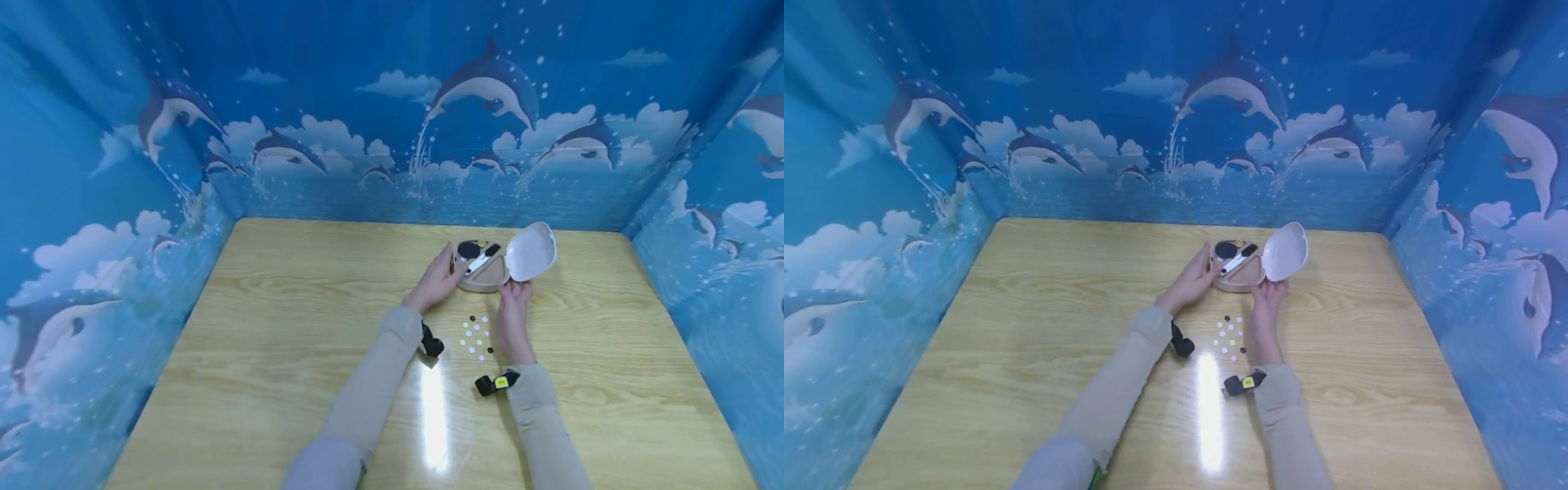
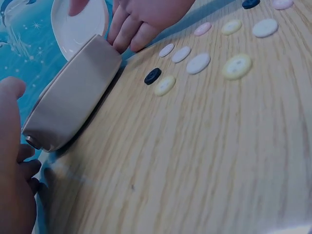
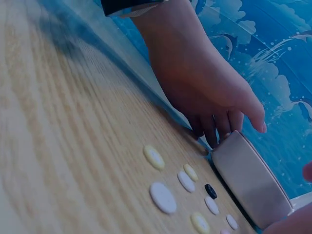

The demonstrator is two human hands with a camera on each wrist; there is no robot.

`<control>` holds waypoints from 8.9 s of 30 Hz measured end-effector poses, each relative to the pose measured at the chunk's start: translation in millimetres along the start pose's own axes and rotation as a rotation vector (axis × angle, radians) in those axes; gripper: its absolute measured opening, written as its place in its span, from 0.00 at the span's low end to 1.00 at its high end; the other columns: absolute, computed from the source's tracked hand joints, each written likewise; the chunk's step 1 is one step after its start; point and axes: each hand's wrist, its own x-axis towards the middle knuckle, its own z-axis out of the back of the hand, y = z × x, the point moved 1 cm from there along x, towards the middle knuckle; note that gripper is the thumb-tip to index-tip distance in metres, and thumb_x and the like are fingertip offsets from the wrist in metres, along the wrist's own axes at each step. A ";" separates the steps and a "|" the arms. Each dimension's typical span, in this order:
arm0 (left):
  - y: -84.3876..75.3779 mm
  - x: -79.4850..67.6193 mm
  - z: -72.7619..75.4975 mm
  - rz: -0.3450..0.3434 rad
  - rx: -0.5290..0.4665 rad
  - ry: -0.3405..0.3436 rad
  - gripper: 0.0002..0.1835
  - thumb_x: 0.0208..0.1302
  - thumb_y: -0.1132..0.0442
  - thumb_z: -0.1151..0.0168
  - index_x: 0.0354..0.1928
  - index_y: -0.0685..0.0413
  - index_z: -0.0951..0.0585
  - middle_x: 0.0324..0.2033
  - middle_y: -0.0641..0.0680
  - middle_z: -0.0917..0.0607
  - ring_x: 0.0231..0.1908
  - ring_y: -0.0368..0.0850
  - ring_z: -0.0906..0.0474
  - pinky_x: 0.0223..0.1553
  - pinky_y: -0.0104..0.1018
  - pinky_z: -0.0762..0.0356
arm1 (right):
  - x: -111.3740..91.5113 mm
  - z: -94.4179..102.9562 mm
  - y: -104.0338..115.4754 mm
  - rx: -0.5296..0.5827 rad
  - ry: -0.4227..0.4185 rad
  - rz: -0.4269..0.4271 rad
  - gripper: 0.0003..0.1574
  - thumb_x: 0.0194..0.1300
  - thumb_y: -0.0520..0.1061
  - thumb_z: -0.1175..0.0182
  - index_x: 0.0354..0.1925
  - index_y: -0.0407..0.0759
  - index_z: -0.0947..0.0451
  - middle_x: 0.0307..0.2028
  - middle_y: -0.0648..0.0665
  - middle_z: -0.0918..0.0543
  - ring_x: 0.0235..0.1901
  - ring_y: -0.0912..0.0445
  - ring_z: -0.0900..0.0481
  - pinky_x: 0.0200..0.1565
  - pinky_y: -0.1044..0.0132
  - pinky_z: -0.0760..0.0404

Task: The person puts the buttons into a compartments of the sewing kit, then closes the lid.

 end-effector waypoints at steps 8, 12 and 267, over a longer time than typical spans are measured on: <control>-0.9 1.7 -6.5 0.050 -0.038 0.008 0.40 0.77 0.38 0.65 0.79 0.55 0.55 0.77 0.55 0.52 0.76 0.51 0.58 0.76 0.42 0.62 | -0.7 -2.1 5.1 -0.098 0.005 -0.095 0.47 0.73 0.29 0.61 0.76 0.43 0.76 0.78 0.41 0.60 0.77 0.53 0.61 0.75 0.64 0.61; -0.4 2.7 -8.0 0.064 -0.048 0.014 0.36 0.79 0.42 0.67 0.79 0.53 0.56 0.78 0.53 0.52 0.76 0.49 0.59 0.76 0.41 0.62 | -0.8 -2.9 6.9 -0.160 0.014 -0.126 0.46 0.73 0.30 0.61 0.76 0.42 0.75 0.78 0.42 0.61 0.77 0.54 0.61 0.75 0.63 0.61; 59.2 -167.7 44.5 -0.088 -0.113 -0.132 0.75 0.29 0.43 0.14 0.79 0.46 0.52 0.75 0.47 0.45 0.72 0.50 0.44 0.70 0.56 0.43 | -9.6 52.7 3.9 -0.296 0.154 0.203 0.19 0.69 0.36 0.39 0.54 0.26 0.24 0.41 0.46 0.14 0.38 0.55 0.19 0.42 0.70 0.17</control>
